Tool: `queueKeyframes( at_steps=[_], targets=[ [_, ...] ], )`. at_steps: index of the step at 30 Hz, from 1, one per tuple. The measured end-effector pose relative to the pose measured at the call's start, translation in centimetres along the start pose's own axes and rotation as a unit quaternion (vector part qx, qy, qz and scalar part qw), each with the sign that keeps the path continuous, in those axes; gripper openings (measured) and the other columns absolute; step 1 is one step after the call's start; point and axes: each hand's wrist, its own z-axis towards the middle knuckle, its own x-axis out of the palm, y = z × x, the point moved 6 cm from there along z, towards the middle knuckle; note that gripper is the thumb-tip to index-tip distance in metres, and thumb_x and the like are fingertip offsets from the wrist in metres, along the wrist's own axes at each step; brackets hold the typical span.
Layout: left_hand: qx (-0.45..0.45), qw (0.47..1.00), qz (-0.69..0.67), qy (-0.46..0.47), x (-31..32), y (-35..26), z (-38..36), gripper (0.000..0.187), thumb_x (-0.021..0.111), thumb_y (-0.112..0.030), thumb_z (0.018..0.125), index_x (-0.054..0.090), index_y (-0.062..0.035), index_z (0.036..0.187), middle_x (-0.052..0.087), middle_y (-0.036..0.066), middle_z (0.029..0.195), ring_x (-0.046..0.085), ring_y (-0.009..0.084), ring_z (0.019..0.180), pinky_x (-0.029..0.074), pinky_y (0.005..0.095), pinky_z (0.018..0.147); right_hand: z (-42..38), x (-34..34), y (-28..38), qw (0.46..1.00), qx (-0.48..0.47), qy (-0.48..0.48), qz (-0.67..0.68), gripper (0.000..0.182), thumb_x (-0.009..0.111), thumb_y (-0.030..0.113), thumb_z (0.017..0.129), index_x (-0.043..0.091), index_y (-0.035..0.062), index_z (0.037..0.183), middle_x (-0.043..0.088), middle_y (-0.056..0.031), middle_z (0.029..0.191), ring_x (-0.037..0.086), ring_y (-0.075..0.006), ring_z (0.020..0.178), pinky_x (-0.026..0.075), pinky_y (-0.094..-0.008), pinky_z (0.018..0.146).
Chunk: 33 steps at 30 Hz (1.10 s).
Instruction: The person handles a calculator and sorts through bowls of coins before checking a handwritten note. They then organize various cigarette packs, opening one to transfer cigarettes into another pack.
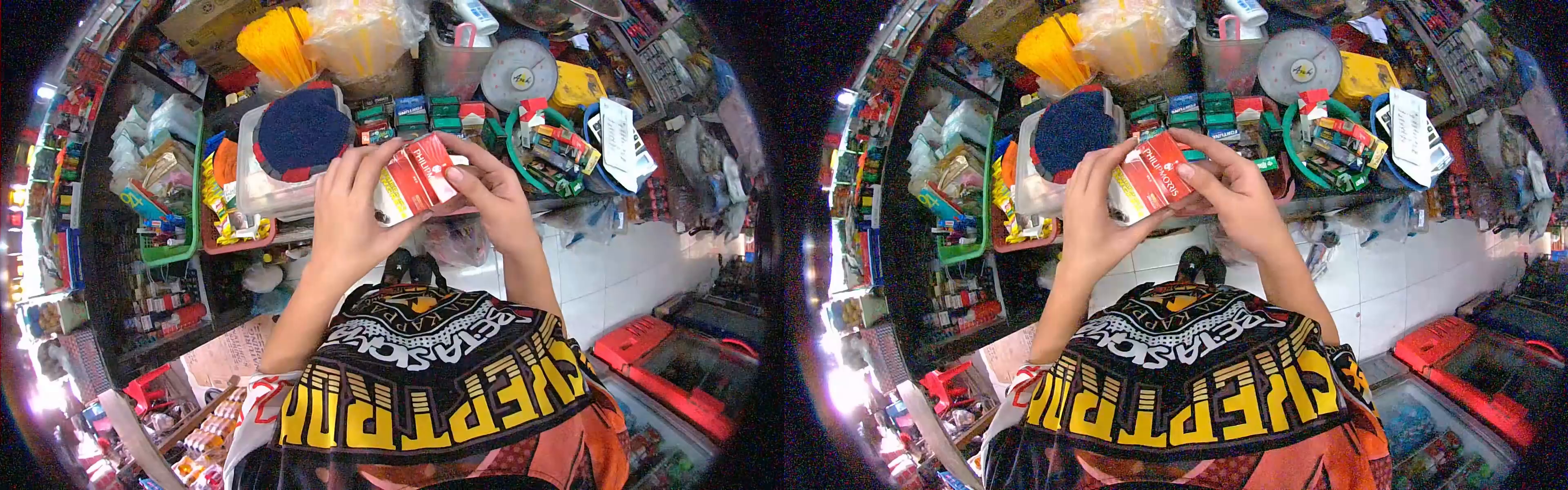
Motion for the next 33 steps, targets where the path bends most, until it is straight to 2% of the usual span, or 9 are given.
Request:
queueKeyframes(
  at_steps=[3,9,12,14,19,22,24,28,33],
  targets=[
    [0.016,1.0,-0.007,-0.013,-0.6,0.0,0.0,0.068,0.077,-0.023,0.051,0.048,-0.0062,0.111,0.051,0.011,0.099,0.05,0.0286,0.091,0.039,0.0371,0.077,0.1,-0.4,-0.9,0.995,0.052,-0.021,0.082,0.043,0.053,0.018,0.085,0.041,0.0036,0.123,0.061,-0.0079,0.095,0.062,-0.0159,0.077,0.053,-0.0276,0.064],
    [0.022,0.987,-0.15,-0.048,-1.5,0.8,0.0,0.07,0.079,-0.021,0.048,0.047,-0.0047,0.108,0.051,0.01,0.101,0.05,0.0274,0.092,0.039,0.0363,0.08,0.0,1.2,0.1,0.979,0.01,0.025,0.201,0.042,0.051,0.017,0.085,0.041,0.0004,0.123,0.055,-0.0098,0.107,0.06,-0.0156,0.084,0.053,-0.0279,0.061],
    [0.041,0.98,-0.187,-0.059,-1.7,0.8,-0.2,0.072,0.08,-0.02,0.047,0.046,-0.0045,0.109,0.051,0.01,0.102,0.049,0.0263,0.095,0.039,0.0359,0.084,-0.2,1.7,0.4,0.968,-0.019,0.118,0.221,0.042,0.051,0.018,0.085,0.041,-0.0009,0.122,0.055,-0.0094,0.108,0.059,-0.0143,0.083,0.053,-0.028,0.056],
    [0.02,0.955,-0.288,-0.069,-1.3,1.4,-0.3,0.073,0.081,-0.018,0.047,0.045,-0.0051,0.109,0.051,0.01,0.103,0.048,0.0257,0.098,0.038,0.0354,0.086,-0.3,1.9,0.7,0.973,-0.016,0.1,0.207,0.042,0.051,0.018,0.085,0.041,-0.0013,0.122,0.055,-0.0092,0.108,0.058,-0.0142,0.08,0.052,-0.0276,0.055],
    [0.043,0.961,-0.266,-0.064,-1.3,1.4,-0.2,0.072,0.08,-0.017,0.048,0.046,-0.0059,0.11,0.051,0.01,0.106,0.048,0.026,0.1,0.038,0.0354,0.086,-0.4,2.1,1.1,0.978,-0.004,0.084,0.191,0.042,0.051,0.017,0.085,0.041,-0.0007,0.122,0.055,-0.0081,0.106,0.058,-0.0132,0.078,0.051,-0.0257,0.054],
    [0.062,0.981,-0.173,-0.058,-2.0,0.9,0.2,0.07,0.079,-0.016,0.048,0.049,-0.0063,0.111,0.053,0.01,0.105,0.05,0.0266,0.098,0.039,0.0358,0.084,-0.2,1.9,1.3,0.988,-0.032,0.04,0.144,0.044,0.055,0.015,0.083,0.042,0.0023,0.123,0.055,-0.0066,0.104,0.057,-0.0109,0.078,0.051,-0.0244,0.056],
    [0.064,0.993,-0.078,-0.057,-2.2,0.2,0.3,0.07,0.078,-0.016,0.047,0.053,-0.0072,0.112,0.056,0.01,0.102,0.053,0.0271,0.092,0.04,0.0352,0.08,-0.3,1.6,1.8,0.996,-0.093,0.012,0.004,0.045,0.06,0.012,0.08,0.046,0.0048,0.122,0.056,-0.0038,0.098,0.056,-0.0082,0.077,0.049,-0.021,0.058],
    [0.053,0.997,-0.025,-0.048,-2.1,-0.2,0.4,0.072,0.078,-0.015,0.046,0.053,-0.0086,0.113,0.055,0.01,0.102,0.053,0.0264,0.089,0.042,0.0343,0.077,0.3,1.4,1.4,0.995,-0.093,-0.013,-0.036,0.047,0.064,0.01,0.076,0.049,0.0066,0.12,0.055,-0.0028,0.092,0.053,-0.0064,0.074,0.045,-0.0193,0.059],
    [0.007,0.998,0.023,-0.058,-1.7,-0.3,0.4,0.073,0.075,-0.012,0.046,0.053,-0.0113,0.115,0.054,0.009,0.098,0.052,0.0255,0.082,0.042,0.0348,0.073,0.1,2.3,2.3,0.911,-0.218,-0.076,-0.341,0.05,0.064,0.017,0.074,0.05,0.0111,0.121,0.055,-0.0081,0.088,0.052,-0.0141,0.069,0.044,-0.0261,0.061]
  ],
)
